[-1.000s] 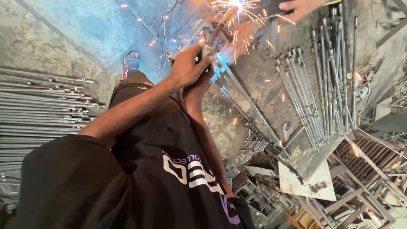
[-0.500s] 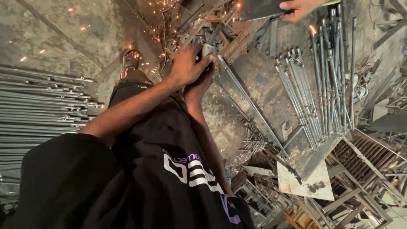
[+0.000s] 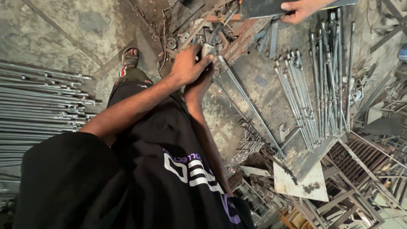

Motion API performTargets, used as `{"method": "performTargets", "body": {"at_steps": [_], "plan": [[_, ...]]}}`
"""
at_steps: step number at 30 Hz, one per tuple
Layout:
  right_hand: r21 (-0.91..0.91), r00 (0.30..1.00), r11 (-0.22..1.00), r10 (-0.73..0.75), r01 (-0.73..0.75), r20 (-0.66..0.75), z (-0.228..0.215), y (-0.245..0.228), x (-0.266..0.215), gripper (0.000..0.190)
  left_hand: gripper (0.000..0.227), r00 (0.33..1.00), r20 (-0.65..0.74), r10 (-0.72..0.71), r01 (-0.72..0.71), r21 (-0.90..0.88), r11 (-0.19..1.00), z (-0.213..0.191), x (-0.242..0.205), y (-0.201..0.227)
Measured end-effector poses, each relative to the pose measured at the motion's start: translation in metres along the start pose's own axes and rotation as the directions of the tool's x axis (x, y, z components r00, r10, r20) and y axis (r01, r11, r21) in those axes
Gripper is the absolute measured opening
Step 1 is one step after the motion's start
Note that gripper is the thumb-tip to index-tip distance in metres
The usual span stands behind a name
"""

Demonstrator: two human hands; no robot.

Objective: Welding multiple metal rods together to create a structure in a workshop.

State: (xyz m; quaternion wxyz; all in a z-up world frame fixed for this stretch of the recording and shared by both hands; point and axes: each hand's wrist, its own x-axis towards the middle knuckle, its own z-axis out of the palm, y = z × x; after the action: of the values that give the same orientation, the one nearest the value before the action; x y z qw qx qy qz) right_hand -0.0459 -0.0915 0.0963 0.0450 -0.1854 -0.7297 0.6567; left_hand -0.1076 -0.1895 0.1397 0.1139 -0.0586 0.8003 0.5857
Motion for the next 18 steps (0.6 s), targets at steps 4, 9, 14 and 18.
{"method": "performTargets", "body": {"at_steps": [4, 9, 14, 18], "plan": [[-0.019, 0.977, 0.984, -0.175, 0.178, 0.121, -0.015, -0.02, -0.016, 0.048, 0.065, 0.998, 0.048, -0.028, 0.03, -0.035, 0.999, -0.012, -0.005, 0.004], [-0.093, 0.966, 0.973, 0.221, -0.21, 0.135, -0.055, -0.023, -0.054, 0.047, 0.084, 0.968, 0.248, -0.044, 0.082, -0.144, 0.986, -0.029, -0.025, 0.001], [-0.054, 0.953, 0.979, 0.204, -0.197, 0.222, -0.093, 0.0, -0.078, 0.047, 0.077, 0.772, 0.635, 0.035, 0.008, -0.065, 0.998, -0.034, -0.039, -0.013], [-0.002, 0.949, 0.998, 0.068, -0.07, 0.309, -0.097, 0.009, -0.069, 0.061, 0.07, 0.649, 0.761, 0.01, -0.009, -0.006, 1.0, -0.032, -0.032, -0.015]]}}
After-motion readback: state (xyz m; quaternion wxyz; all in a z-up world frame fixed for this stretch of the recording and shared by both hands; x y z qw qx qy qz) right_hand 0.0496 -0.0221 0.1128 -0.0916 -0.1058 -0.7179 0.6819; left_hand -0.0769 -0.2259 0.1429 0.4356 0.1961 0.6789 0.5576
